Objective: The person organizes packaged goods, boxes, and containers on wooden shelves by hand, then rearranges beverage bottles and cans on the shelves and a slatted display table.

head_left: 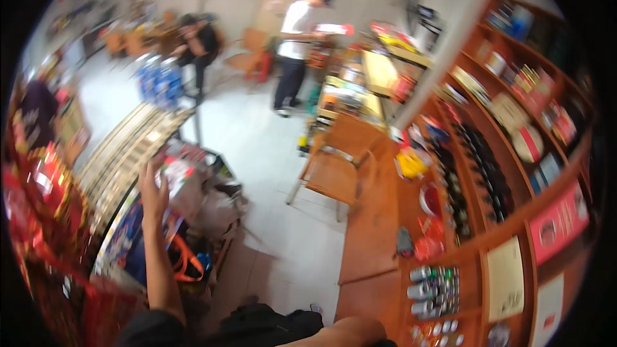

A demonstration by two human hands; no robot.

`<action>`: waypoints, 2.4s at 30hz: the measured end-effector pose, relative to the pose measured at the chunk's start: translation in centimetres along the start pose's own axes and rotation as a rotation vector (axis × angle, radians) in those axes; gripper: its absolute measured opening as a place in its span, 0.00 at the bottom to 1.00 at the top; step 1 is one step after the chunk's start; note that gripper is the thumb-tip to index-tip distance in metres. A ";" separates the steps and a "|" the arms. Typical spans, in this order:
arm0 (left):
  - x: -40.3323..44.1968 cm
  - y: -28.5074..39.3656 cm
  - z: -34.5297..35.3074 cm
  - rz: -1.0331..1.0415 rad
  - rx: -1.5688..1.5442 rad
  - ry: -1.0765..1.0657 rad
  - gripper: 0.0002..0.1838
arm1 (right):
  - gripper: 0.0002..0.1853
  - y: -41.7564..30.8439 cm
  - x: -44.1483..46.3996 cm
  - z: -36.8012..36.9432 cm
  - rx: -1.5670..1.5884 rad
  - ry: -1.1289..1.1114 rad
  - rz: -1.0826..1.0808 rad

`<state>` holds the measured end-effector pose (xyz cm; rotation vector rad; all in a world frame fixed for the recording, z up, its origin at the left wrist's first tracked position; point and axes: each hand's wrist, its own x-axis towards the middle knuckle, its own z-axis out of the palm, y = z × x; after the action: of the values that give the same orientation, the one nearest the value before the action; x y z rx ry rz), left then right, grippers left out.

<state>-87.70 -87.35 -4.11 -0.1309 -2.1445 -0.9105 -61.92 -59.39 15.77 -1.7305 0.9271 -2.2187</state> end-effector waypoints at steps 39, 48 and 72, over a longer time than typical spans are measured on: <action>6.0 -14.5 2.3 -0.505 0.640 -0.314 0.22 | 0.28 2.5 -25.0 -47.9 -1.146 0.521 1.532; 10.4 -14.7 -0.7 -0.616 0.621 -0.651 0.27 | 0.21 8.4 -18.9 -52.6 -1.089 0.244 1.258; 9.4 -18.4 2.9 -0.810 0.580 -0.745 0.25 | 0.23 38.4 11.8 -62.4 -1.033 -0.659 0.614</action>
<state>-102.75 -100.92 -9.18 0.8718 -3.1550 -0.6482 -131.98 -73.00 -4.53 -1.8689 2.1754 -0.6700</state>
